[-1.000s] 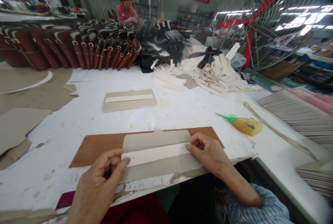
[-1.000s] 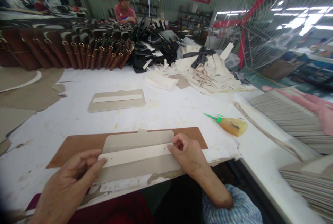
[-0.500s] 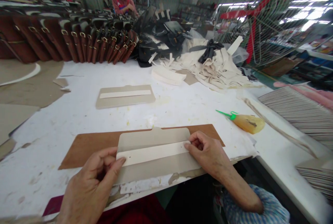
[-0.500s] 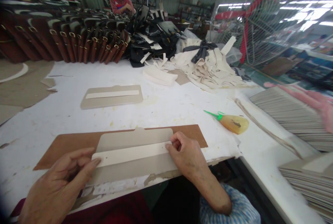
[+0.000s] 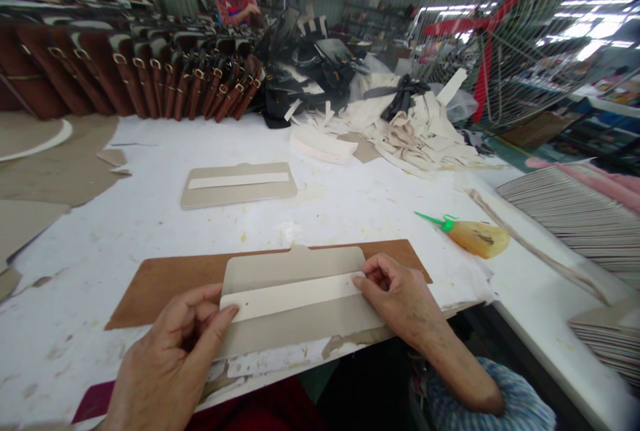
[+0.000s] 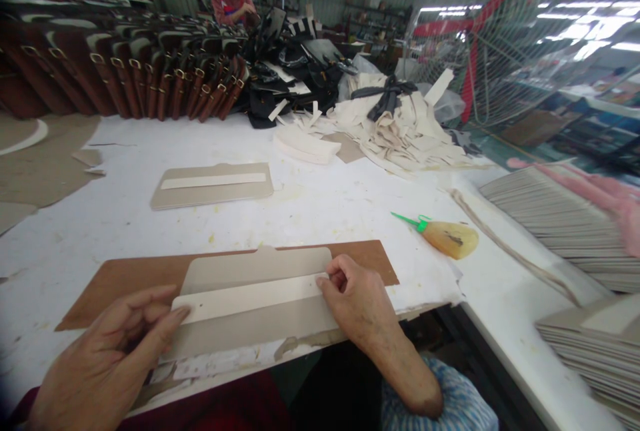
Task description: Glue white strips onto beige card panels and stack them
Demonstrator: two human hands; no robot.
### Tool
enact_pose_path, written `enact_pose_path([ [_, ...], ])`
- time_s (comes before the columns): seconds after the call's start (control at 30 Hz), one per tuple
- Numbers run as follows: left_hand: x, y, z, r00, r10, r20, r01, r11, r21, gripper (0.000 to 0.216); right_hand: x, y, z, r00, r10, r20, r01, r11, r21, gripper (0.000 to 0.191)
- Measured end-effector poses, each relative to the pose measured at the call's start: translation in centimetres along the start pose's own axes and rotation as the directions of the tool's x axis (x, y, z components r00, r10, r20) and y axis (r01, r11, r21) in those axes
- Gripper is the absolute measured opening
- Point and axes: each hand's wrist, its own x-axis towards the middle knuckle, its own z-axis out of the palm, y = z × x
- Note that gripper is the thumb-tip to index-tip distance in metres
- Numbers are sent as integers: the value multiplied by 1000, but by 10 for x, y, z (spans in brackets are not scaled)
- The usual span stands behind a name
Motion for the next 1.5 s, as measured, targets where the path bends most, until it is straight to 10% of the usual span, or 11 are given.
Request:
enact_pose_path([
  [1.5,2,11,0,998,28,-49,-25,997,73,47,-2,4,6,995,-96,-37,91,990,-111,11],
])
